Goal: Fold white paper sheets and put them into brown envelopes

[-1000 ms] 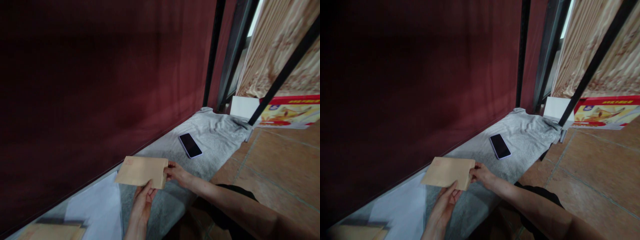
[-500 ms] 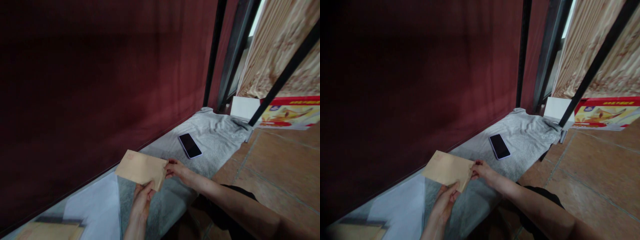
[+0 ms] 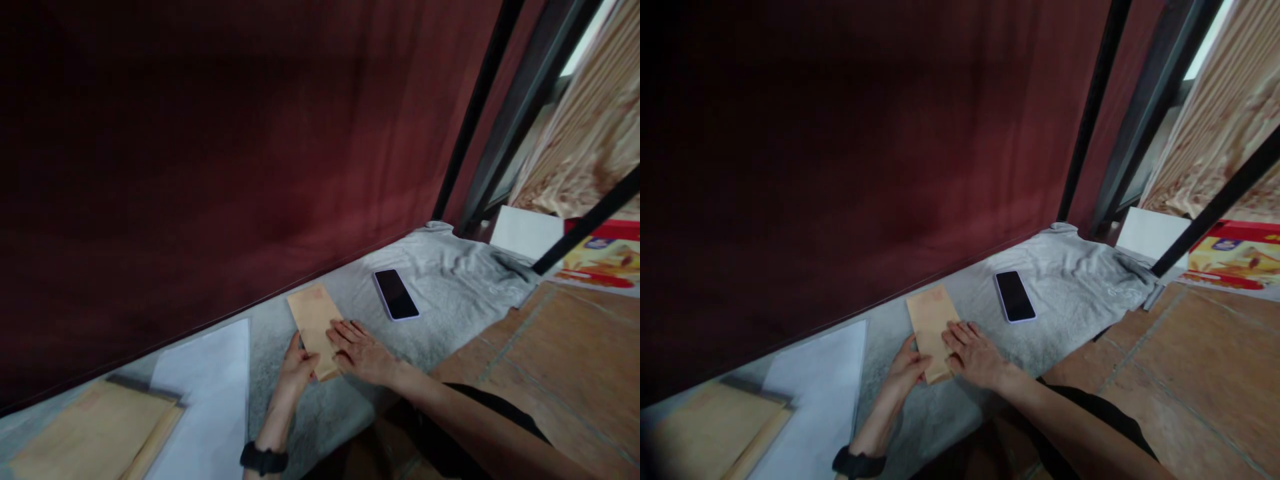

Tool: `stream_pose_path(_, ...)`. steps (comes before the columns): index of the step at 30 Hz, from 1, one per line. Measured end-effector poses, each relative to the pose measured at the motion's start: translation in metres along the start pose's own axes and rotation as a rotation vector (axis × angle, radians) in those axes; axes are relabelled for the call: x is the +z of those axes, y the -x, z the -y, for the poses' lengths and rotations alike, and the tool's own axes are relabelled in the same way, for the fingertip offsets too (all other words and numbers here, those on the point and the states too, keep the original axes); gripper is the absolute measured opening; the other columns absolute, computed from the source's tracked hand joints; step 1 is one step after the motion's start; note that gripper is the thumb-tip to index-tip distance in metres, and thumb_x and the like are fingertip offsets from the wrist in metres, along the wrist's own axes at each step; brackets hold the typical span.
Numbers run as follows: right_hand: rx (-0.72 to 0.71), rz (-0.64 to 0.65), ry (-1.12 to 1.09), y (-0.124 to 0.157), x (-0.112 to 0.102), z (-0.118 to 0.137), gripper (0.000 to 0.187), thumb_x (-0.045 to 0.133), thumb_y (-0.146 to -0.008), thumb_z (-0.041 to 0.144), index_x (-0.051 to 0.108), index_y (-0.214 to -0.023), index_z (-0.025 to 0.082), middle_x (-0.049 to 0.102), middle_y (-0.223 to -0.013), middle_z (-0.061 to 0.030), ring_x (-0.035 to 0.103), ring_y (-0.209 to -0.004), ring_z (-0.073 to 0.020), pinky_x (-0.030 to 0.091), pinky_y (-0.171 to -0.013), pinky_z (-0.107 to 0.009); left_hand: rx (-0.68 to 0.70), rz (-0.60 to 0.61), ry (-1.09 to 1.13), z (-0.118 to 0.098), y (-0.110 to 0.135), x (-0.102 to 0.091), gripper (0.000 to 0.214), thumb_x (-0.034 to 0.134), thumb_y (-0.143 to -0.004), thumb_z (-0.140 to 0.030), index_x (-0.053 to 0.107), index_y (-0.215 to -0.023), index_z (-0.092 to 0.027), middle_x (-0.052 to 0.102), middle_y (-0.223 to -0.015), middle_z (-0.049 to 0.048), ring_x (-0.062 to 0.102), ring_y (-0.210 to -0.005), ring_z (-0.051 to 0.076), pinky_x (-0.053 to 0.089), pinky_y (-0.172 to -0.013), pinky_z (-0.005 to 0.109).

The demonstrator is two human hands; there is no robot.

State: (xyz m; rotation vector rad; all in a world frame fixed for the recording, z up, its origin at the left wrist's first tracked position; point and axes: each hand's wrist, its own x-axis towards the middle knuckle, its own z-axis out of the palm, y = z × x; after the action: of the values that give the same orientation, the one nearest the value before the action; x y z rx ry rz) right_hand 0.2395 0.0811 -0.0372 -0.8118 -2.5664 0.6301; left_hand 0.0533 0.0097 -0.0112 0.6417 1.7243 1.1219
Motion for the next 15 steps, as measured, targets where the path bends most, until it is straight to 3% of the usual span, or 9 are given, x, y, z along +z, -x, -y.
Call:
stream_pose_path(3,-0.006,0.008,0.09,0.005,0.009,0.001,0.053,0.048,-0.101,0.033,0.044,-0.152,0.018,0.038,-0.159,-0.0121,0.03,-0.149,-0.0244,0.02,-0.124,-0.046,0.185,-0.266,-0.26,-0.004,-0.002,0.001,0.065,0.07,-0.073,-0.014,0.052,-0.135,-0.021,0.071,-0.08,0.0035,0.069,-0.079,0.024,0.054,-0.073,0.031)
stream_pose_path(5,-0.015,-0.004,0.115,0.007,0.012,0.001,0.053,0.046,-0.103,0.035,0.042,-0.153,0.018,0.037,-0.16,-0.0123,0.031,-0.149,-0.0243,0.019,-0.124,-0.047,0.407,-0.365,-0.442,-0.007,-0.005,0.007,0.054,0.063,-0.082,-0.018,0.054,-0.135,-0.02,0.07,-0.115,0.0137,0.063,-0.116,0.03,0.047,-0.102,0.041)
stream_pose_path(7,-0.03,-0.009,0.13,0.008,0.015,0.001,0.054,0.045,-0.103,0.036,0.04,-0.154,0.017,0.035,-0.16,-0.0126,0.031,-0.149,-0.0249,0.019,-0.124,-0.048,0.617,-0.315,-0.59,-0.009,-0.012,0.017,0.05,0.054,-0.09,-0.02,0.051,-0.14,-0.02,0.055,-0.145,0.0162,0.043,-0.141,0.031,0.029,-0.12,0.046)
stream_pose_path(9,-0.04,-0.016,0.144,0.009,0.018,0.002,0.055,0.046,-0.103,0.035,0.04,-0.153,0.015,0.036,-0.16,-0.0136,0.032,-0.149,-0.0268,0.02,-0.124,-0.05,0.73,-0.206,-0.708,-0.01,-0.021,0.028,0.052,0.048,-0.093,-0.022,0.047,-0.145,-0.021,0.041,-0.159,0.0112,0.028,-0.151,0.028,0.015,-0.125,0.047)
stream_pose_path(12,-0.04,-0.04,0.168,0.01,0.023,0.003,0.053,0.048,-0.101,0.032,0.045,-0.15,0.012,0.04,-0.157,-0.0165,0.034,-0.148,-0.0305,0.022,-0.122,-0.053,0.73,-0.132,-0.819,-0.01,-0.041,0.04,0.054,0.046,-0.095,-0.026,0.043,-0.149,-0.024,0.036,-0.163,0.0057,0.022,-0.154,0.025,0.007,-0.127,0.047)
stream_pose_path(15,-0.044,-0.037,0.183,0.01,0.024,0.003,0.055,0.049,-0.099,0.029,0.043,-0.151,0.011,0.037,-0.158,-0.017,0.034,-0.148,-0.031,0.023,-0.122,-0.054,0.691,-0.128,-0.911,-0.011,-0.065,0.043,0.054,0.039,-0.097,-0.026,0.041,-0.15,-0.022,0.035,-0.163,0.006,0.02,-0.154,0.023,0.005,-0.127,0.046)
